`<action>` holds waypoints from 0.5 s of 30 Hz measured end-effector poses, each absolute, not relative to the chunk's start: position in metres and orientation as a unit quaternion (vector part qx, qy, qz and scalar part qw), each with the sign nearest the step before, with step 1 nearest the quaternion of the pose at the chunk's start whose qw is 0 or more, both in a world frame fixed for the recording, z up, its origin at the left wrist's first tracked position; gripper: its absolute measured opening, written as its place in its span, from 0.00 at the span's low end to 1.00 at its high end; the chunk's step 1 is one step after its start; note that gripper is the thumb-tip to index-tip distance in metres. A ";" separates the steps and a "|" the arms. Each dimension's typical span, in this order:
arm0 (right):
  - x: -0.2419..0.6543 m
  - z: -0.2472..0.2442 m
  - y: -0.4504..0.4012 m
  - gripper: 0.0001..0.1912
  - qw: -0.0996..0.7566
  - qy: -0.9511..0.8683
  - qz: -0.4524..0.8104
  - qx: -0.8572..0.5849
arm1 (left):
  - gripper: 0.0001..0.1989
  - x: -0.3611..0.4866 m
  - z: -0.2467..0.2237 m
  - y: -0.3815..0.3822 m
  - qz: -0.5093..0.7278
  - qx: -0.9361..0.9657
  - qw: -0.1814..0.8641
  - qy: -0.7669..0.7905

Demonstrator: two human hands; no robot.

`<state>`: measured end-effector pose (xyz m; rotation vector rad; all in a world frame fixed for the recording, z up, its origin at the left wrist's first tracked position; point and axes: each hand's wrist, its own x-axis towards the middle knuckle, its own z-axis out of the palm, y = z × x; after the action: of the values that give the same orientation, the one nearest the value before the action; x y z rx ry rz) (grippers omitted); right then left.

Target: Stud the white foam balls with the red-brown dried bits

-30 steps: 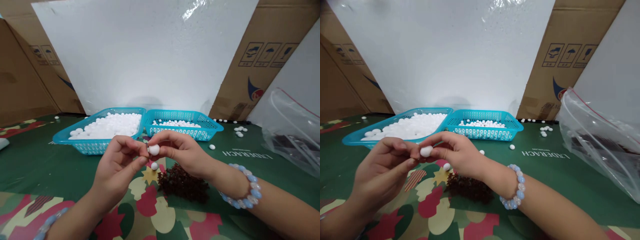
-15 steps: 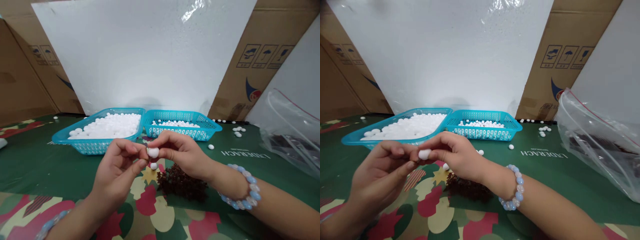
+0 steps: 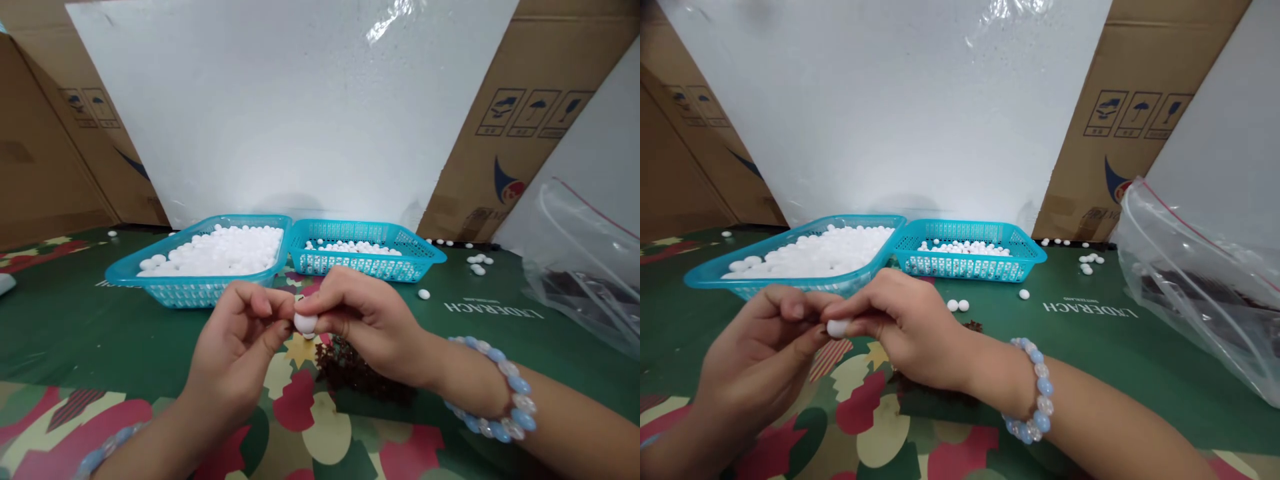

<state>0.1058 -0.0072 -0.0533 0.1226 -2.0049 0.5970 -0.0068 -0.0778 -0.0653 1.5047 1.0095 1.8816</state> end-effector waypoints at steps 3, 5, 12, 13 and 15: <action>0.105 -0.054 -0.010 0.03 0.520 -0.822 0.225 0.049 | 0.11 -0.006 -0.066 -0.079 0.697 0.561 0.263 0.362; 0.104 -0.054 -0.011 0.03 0.534 -0.815 0.219 0.047 | 0.11 -0.006 -0.065 -0.080 0.697 0.563 0.255 0.363; 0.104 -0.054 -0.010 0.03 0.560 -0.794 0.235 0.037 | 0.11 -0.005 -0.063 -0.080 0.673 0.609 0.198 0.371; 0.104 -0.054 -0.010 0.04 0.561 -0.792 0.238 0.036 | 0.12 -0.005 -0.063 -0.079 0.670 0.615 0.183 0.374; 0.104 -0.053 -0.009 0.05 0.563 -0.790 0.241 0.032 | 0.13 -0.006 -0.063 -0.079 0.664 0.623 0.162 0.381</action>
<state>0.1042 -0.0091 -0.0529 0.0742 -1.8586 0.5675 -0.0064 -0.0788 -0.0627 1.7772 1.0889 1.8949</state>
